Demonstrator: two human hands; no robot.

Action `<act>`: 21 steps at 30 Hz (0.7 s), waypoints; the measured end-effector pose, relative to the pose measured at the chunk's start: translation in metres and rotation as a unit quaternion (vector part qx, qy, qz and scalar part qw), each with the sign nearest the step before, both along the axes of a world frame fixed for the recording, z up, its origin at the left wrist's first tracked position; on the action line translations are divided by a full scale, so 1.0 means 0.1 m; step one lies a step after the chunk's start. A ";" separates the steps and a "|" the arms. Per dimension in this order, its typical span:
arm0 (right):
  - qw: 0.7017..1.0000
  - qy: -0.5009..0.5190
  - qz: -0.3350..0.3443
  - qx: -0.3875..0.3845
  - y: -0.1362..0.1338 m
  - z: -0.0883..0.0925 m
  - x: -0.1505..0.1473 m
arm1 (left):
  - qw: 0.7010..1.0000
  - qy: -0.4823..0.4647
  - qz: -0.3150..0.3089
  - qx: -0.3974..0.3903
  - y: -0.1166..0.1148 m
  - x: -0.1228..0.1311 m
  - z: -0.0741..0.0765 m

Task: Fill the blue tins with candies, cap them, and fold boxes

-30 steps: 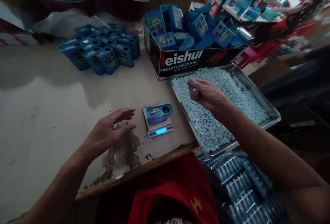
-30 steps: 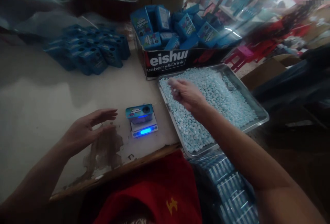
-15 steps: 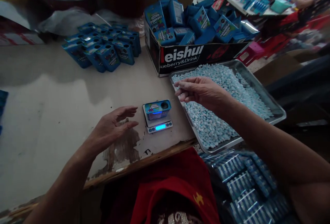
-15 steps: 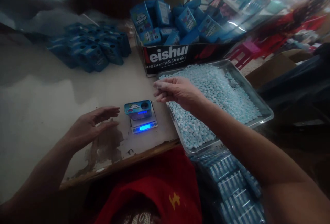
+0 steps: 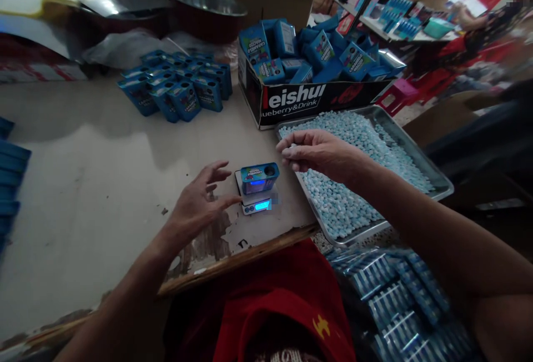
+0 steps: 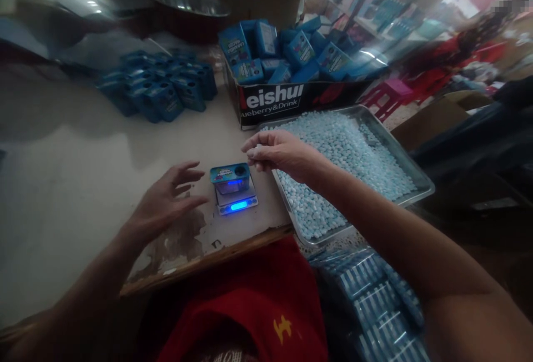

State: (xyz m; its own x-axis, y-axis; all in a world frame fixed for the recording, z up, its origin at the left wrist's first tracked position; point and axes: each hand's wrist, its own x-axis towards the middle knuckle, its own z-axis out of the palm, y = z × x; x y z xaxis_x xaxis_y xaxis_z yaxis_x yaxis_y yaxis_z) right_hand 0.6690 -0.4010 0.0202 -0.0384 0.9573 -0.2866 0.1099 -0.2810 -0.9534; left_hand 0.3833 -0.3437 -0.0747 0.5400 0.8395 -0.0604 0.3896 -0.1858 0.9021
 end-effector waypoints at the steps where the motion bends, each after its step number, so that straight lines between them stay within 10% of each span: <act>1: 1.000 -0.016 -0.013 0.013 -0.01 0.02 0.06 | 1.000 -0.004 0.004 0.011 -0.03 0.08 -0.01; 8: 0.932 -0.322 -0.123 0.116 -0.30 -0.35 0.55 | 0.997 -0.052 -0.042 0.024 -0.06 0.55 0.00; 12: 0.976 -0.005 -0.206 0.066 -0.36 -0.65 0.33 | 0.959 -0.025 -0.052 0.277 0.09 0.81 0.18; 17: 0.891 0.355 -0.278 -0.056 -0.21 -0.67 0.12 | 0.871 0.033 -0.126 0.475 0.19 1.19 0.31; 21: 0.853 0.408 -0.316 -0.076 -0.22 -0.61 0.18 | 0.888 0.037 -0.095 0.449 0.23 1.33 0.11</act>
State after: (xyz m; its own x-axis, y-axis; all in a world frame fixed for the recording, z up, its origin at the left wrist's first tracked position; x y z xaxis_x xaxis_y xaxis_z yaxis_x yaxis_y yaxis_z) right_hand 0.6874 -0.4227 -0.0404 0.2262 0.8147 -0.5340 -0.7917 -0.1657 -0.5881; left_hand 0.5159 -0.3212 -0.0634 0.6987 0.4622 0.5461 0.3263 -0.8852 0.3317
